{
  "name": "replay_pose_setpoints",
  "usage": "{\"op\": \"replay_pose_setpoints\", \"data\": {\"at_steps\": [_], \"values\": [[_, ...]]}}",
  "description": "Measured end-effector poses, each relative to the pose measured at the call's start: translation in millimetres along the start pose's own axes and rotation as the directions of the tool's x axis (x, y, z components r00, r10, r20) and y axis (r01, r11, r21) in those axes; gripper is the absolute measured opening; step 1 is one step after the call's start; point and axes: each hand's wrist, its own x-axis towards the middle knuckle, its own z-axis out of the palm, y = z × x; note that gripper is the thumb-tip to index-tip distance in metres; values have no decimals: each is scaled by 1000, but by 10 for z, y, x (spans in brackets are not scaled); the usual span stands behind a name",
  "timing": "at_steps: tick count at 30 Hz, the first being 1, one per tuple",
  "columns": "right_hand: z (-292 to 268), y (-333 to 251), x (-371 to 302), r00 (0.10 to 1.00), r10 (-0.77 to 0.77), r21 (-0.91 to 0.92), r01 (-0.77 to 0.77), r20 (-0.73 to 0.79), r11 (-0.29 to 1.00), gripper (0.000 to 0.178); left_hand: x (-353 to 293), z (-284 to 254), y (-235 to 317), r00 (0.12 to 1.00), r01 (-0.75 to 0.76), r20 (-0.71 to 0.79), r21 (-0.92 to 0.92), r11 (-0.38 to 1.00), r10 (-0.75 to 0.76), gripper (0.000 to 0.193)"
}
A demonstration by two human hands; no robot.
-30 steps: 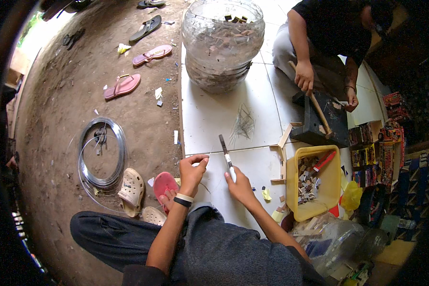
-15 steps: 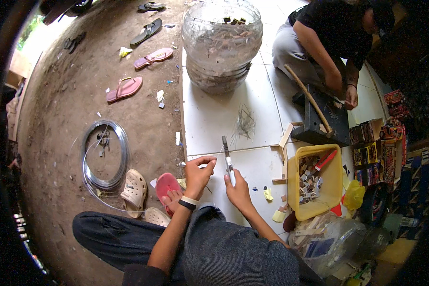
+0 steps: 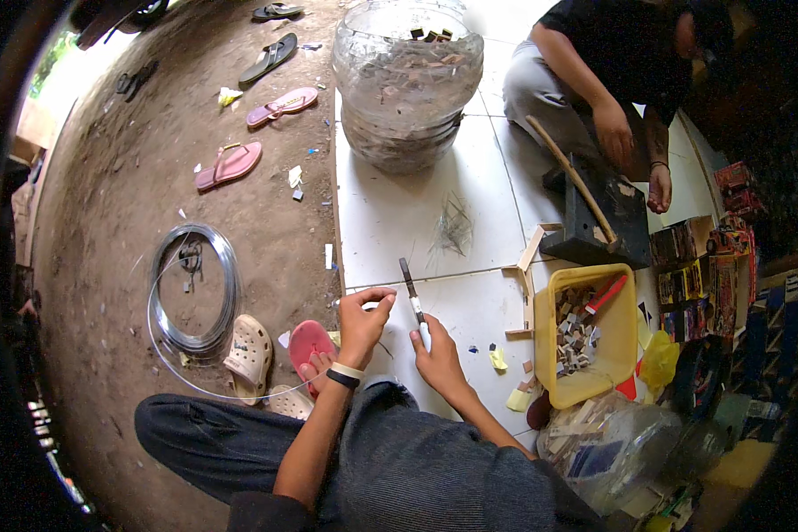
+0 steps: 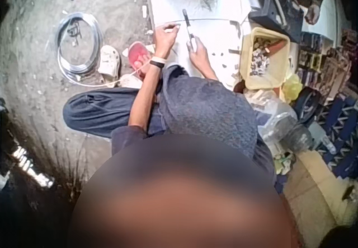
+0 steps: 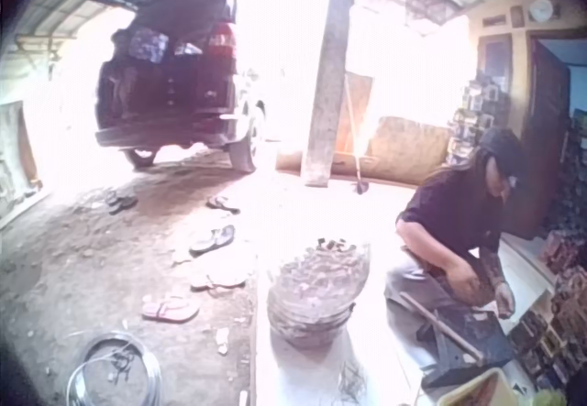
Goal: The person sits on the floor and repeatedly cuts short lengths of metal wire using a utility knife. They hold the wire with one hand and score or snap it with the knife, then place the cut pieces on the floor. A co-worker is visible in the background working with wood.
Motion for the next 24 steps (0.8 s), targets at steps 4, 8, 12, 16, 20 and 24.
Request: {"op": "replay_pose_setpoints", "data": {"at_steps": [4,8,12,16,20,24], "values": [[-18,-13,-14,1000,19,-6,-19,3,1000,35,2,8,-4,1000,-4,3,-22,1000,4,16],[-28,-25,-5,999,47,5,-47,13,999,32,9,11,-23,1000,-21,0,-7,1000,21,15],[-56,25,23,988,142,-12,-141,61,990,35,14,10,-30,1000,-24,16,-14,1000,24,14],[-65,89,55,988,148,-64,-146,32,987,35,9,16,-16,999,-29,35,-27,999,30,13],[-105,113,105,964,237,-93,-227,118,970,27,-17,46,-8,999,-25,20,-16,1000,25,14],[-90,112,107,971,219,-64,-213,98,975,26,-2,80,-42,999,-32,12,-34,999,32,13]]}}
